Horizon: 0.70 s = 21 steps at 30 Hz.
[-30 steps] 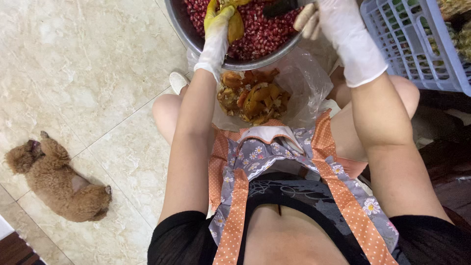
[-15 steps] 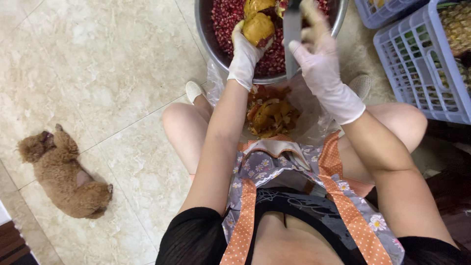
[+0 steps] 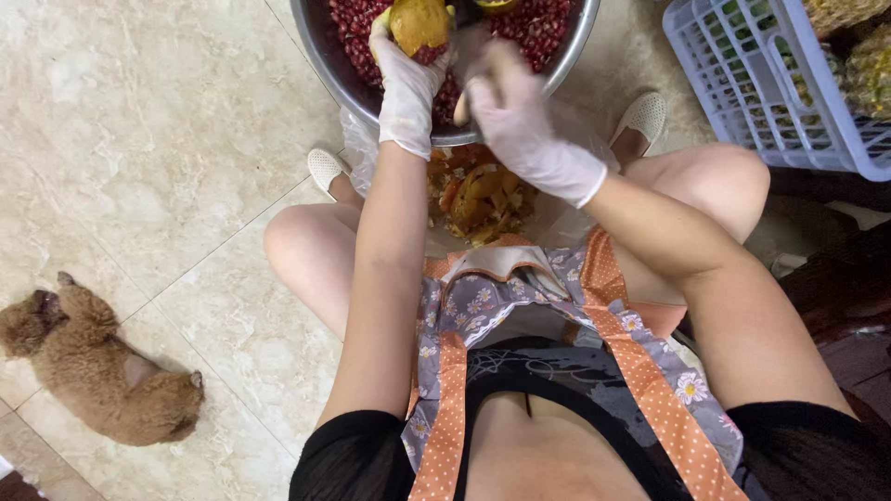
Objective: The person sits on the floor and uses a knife to cut open pomegranates, then separates the seeds from the peel by hand into a metal bowl. The discarded peels are placed into a plastic bag on the floor.
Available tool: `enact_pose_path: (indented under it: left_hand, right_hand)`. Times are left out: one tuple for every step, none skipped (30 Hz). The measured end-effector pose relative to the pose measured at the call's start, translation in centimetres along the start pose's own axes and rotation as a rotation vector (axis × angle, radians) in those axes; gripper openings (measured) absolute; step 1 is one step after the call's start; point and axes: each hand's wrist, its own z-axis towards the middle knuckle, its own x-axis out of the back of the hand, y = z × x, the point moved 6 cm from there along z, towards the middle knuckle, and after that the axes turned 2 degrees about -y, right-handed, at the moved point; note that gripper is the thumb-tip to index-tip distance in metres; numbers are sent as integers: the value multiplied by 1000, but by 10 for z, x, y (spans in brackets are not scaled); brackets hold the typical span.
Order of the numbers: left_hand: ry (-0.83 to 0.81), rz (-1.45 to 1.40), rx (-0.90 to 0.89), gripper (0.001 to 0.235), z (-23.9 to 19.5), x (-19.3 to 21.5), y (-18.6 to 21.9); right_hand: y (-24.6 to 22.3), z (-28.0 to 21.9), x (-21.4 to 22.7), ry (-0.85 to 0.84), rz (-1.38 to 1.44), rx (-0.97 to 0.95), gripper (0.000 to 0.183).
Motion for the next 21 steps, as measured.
enact_pose_path:
  left_hand:
    - [-34, -4, -27, 58, -2, -2, 1]
    - [-68, -7, -54, 58, -3, -3, 2]
    - [-105, -11, -86, 59, -4, -5, 5]
    - [-60, -16, -75, 58, -5, -2, 6]
    - [-17, -24, -61, 57, -3, -2, 3]
    - [26, -31, -47, 57, -2, -2, 1]
    - [39, 23, -75, 58, -4, -1, 3]
    - [52, 77, -103, 60, -7, 0, 5]
    - [55, 136, -131, 62, -6, -5, 8]
    - [55, 119, -132, 64, -7, -9, 10]
    - [58, 106, -128, 66, -10, -9, 10]
    - [62, 94, -124, 68, -13, -9, 11]
    - [86, 114, -103, 67, -14, -9, 10]
    - [111, 135, -83, 66, -15, -8, 10]
    - [140, 155, -65, 65, -19, -4, 9]
    - [105, 137, -66, 65, -21, -5, 8]
    - [67, 119, -65, 65, -21, -7, 6]
    - [30, 101, -64, 64, -20, -10, 3]
    - [-9, 90, -64, 64, -18, -15, 4]
    - [-48, 79, -64, 64, -17, -19, 5]
    - [-89, 60, -66, 64, -15, -23, 5]
  right_hand:
    - [16, -2, -7, -76, 10, -345, 21]
    - [29, -11, -14, -168, 28, -686, 24]
    - [18, -6, -14, -155, 6, -505, 23]
    - [8, -2, -16, -143, -15, -324, 22]
    - [-2, 0, -14, -129, -40, -146, 21]
    - [-12, 1, -10, -76, -75, 51, 21]
    - [-20, -1, -10, -34, -104, 247, 20]
    - [-27, -7, -10, 3, -132, 445, 19]
    - [-2, 1, -9, 1, -69, 74, 22]
    - [23, 0, -9, -14, -2, -296, 25]
    - [46, -12, -12, -37, 75, -670, 28]
    - [39, -7, -13, -52, 70, -490, 27]
    - [30, -2, -12, -73, 56, -310, 27]
    - [20, 2, -12, -94, 43, -129, 27]
    - [14, 1, -9, -58, -66, -43, 24]
    - [8, 1, -8, -23, -174, 45, 23]
    - [1, 0, -7, 13, -284, 133, 21]
    - [14, -2, -5, 2, -157, -120, 23]
    - [27, -4, -8, -10, -21, -367, 25]
    - [38, -11, -11, -27, 119, -613, 27]
    - [27, -4, -9, -42, 108, -439, 27]
